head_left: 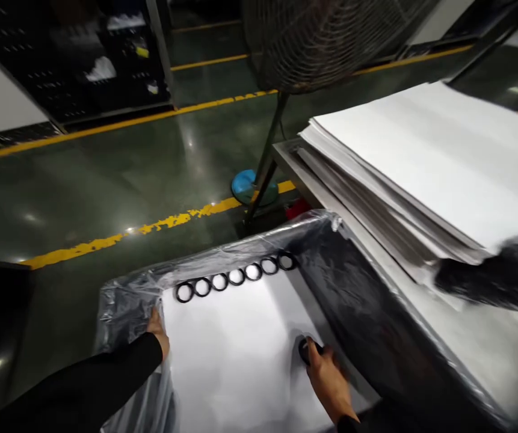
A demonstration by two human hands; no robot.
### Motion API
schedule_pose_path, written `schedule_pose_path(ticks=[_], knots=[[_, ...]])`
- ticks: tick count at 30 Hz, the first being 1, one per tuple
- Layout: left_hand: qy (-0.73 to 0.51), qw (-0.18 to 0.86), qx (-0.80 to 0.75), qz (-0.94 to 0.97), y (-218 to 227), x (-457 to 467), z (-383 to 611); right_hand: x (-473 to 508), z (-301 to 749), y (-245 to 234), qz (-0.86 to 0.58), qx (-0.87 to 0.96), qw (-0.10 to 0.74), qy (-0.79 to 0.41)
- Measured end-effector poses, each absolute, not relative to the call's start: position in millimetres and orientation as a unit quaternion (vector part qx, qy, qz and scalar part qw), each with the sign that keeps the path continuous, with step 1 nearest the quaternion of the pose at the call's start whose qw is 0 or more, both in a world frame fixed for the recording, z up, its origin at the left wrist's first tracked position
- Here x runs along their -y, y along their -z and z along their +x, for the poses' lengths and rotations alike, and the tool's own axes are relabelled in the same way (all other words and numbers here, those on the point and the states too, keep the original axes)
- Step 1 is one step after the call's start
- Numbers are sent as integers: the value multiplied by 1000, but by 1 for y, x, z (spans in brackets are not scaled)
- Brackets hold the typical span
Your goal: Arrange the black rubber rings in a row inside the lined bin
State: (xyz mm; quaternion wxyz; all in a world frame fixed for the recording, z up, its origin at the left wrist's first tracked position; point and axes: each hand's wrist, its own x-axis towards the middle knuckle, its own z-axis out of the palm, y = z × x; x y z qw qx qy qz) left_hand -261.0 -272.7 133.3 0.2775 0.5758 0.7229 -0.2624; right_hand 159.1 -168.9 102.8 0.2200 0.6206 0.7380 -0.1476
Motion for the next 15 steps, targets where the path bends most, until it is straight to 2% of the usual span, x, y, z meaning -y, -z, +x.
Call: schedule_pose_path(ticks=[3,6,11,15], knots=[[321,252,-647,644,-166,292,-269,196,91,-99,577,-765,180,222],[315,203,-586,719,-204,312,-275,237,-12,-95,501,-798,76,327],[195,88,-536,817,-251,336,-285,280,-154,-67,512,-748,-91,411],[81,34,-554,828,-260,341,-288,292,-176,-46,536,-683,-186,459]])
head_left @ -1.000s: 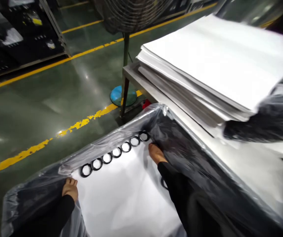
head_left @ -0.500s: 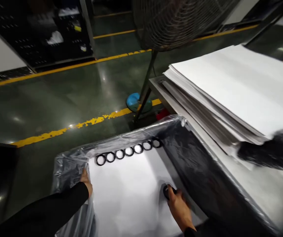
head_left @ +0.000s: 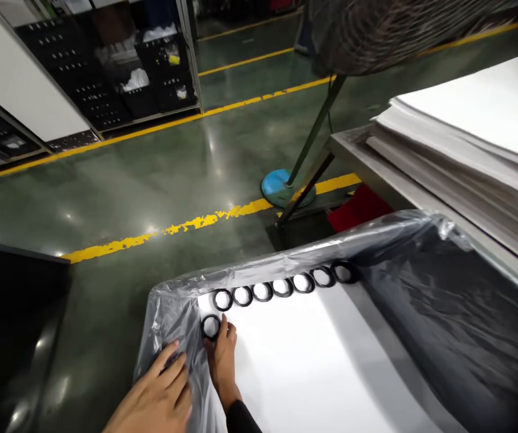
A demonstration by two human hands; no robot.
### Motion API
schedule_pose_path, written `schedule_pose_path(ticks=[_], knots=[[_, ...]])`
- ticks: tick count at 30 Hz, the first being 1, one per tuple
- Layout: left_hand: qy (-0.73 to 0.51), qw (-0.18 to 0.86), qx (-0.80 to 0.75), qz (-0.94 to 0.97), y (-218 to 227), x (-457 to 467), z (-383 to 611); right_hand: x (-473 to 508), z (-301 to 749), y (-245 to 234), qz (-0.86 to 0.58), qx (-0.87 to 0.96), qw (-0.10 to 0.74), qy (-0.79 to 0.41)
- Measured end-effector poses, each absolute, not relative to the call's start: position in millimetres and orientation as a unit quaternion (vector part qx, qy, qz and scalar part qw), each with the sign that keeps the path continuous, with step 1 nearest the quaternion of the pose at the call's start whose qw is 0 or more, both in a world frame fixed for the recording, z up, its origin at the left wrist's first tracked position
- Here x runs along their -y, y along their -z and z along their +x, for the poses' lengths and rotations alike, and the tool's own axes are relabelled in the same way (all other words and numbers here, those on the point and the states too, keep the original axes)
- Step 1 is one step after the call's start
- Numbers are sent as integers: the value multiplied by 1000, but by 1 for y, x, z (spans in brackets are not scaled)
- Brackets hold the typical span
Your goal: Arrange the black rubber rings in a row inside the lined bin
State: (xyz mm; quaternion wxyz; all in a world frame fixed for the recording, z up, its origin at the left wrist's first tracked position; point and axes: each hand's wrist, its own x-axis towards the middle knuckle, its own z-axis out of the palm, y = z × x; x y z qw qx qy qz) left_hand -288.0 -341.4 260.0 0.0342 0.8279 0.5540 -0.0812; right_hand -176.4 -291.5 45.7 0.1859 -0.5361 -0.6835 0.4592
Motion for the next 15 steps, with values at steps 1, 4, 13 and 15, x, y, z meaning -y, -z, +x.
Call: schedule_pose_path(ticks=[1,4,13,15], knots=[[58,30,-563,824,-259,342,-288,293,-174,-42,-541,670,199,-468],[-6,27,-583,812,-253,344,-285,293,-170,-35,-547,642,219,-491],[-66,24,-590,804,-246,344,-285,284,-192,-24,-560,593,244,-525],[-58,19,-588,807,-248,346,-287,284,-187,-26,-571,587,243,-520]])
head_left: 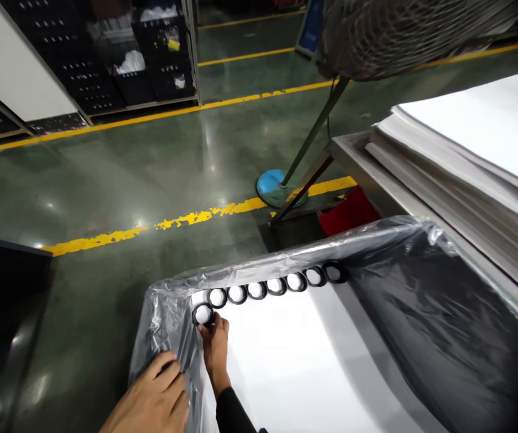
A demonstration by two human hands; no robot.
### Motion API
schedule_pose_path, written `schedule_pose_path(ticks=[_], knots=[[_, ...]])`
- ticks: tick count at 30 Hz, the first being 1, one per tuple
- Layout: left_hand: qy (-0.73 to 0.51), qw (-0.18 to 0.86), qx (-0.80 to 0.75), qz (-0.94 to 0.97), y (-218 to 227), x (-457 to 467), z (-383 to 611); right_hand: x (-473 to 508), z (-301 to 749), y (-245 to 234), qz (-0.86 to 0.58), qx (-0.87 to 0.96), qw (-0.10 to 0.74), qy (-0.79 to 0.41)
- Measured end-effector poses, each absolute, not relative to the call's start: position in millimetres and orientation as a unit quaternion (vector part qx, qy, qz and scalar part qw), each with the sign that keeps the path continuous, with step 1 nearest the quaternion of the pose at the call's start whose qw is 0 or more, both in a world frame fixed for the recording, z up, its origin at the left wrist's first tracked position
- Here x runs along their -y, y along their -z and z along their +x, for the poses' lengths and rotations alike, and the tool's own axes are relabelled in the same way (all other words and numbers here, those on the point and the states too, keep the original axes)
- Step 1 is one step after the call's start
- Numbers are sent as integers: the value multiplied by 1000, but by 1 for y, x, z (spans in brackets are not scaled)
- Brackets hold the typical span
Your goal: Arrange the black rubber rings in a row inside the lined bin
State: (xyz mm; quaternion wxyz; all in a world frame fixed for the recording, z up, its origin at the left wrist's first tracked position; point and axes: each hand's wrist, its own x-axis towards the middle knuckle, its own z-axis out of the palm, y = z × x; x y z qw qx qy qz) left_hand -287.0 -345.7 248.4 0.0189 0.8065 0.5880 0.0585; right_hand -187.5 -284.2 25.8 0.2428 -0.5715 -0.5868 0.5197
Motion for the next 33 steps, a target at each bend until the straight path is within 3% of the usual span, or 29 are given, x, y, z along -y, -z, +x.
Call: schedule_pose_path(ticks=[3,8,11,16,21,29,33], knots=[[-30,5,-593,805,-262,342,-288,274,-172,-29,-614,566,239,-495],[125,275,-642,704,-274,296,-247,222,-131,-42,-682,533,227,-446],[158,307,-687,639,-240,256,-206,187,-105,-55,-712,530,214,-409],[206,253,-826,460,-158,228,-192,150,-84,-66,-678,617,152,-370],[214,202,-886,357,-108,251,-220,137,-87,-51,-619,694,64,-362],[181,249,-875,375,-81,257,-233,147,-81,-69,-582,732,48,-350],[146,262,-884,358,-81,262,-228,172,-108,-78,-460,805,22,-373]])
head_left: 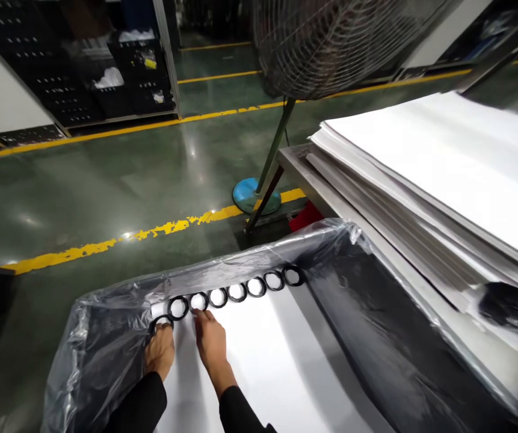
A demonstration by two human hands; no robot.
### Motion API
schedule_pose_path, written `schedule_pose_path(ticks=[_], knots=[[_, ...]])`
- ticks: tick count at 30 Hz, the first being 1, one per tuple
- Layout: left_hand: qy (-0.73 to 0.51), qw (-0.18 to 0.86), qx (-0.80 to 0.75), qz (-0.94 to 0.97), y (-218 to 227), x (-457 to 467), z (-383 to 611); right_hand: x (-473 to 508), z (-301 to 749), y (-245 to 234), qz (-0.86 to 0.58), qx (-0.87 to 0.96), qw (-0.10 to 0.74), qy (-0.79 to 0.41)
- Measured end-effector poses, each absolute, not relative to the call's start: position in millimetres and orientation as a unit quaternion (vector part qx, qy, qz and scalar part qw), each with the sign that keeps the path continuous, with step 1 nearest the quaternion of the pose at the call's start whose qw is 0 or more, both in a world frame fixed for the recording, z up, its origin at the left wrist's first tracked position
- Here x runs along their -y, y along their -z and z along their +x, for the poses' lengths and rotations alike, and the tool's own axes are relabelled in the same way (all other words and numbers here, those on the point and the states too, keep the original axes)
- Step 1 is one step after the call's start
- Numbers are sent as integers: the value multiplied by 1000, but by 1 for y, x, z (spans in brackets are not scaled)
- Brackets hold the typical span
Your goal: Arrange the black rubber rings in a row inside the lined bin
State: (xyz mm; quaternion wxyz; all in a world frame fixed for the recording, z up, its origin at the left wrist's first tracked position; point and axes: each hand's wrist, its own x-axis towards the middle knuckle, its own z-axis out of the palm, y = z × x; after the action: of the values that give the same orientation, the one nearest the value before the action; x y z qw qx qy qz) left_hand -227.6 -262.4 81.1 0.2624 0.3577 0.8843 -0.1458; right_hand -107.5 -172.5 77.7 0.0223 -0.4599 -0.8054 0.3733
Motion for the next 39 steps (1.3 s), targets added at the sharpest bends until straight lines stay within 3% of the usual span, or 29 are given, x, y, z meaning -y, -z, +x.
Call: schedule_pose_path(ticks=[6,11,19,39], knots=[[106,258,-897,344,-77,271,-226,190,-160,-60,-398,842,-85,-354],[80,269,-901,331,-75,270,-225,186,-157,-54,-372,867,-119,-310],[50,280,-907,312,-72,277,-218,181,-143,-50,-314,902,-125,-268],[74,257,-908,322,-77,266,-223,185,-105,-45,-273,911,-96,-293]])
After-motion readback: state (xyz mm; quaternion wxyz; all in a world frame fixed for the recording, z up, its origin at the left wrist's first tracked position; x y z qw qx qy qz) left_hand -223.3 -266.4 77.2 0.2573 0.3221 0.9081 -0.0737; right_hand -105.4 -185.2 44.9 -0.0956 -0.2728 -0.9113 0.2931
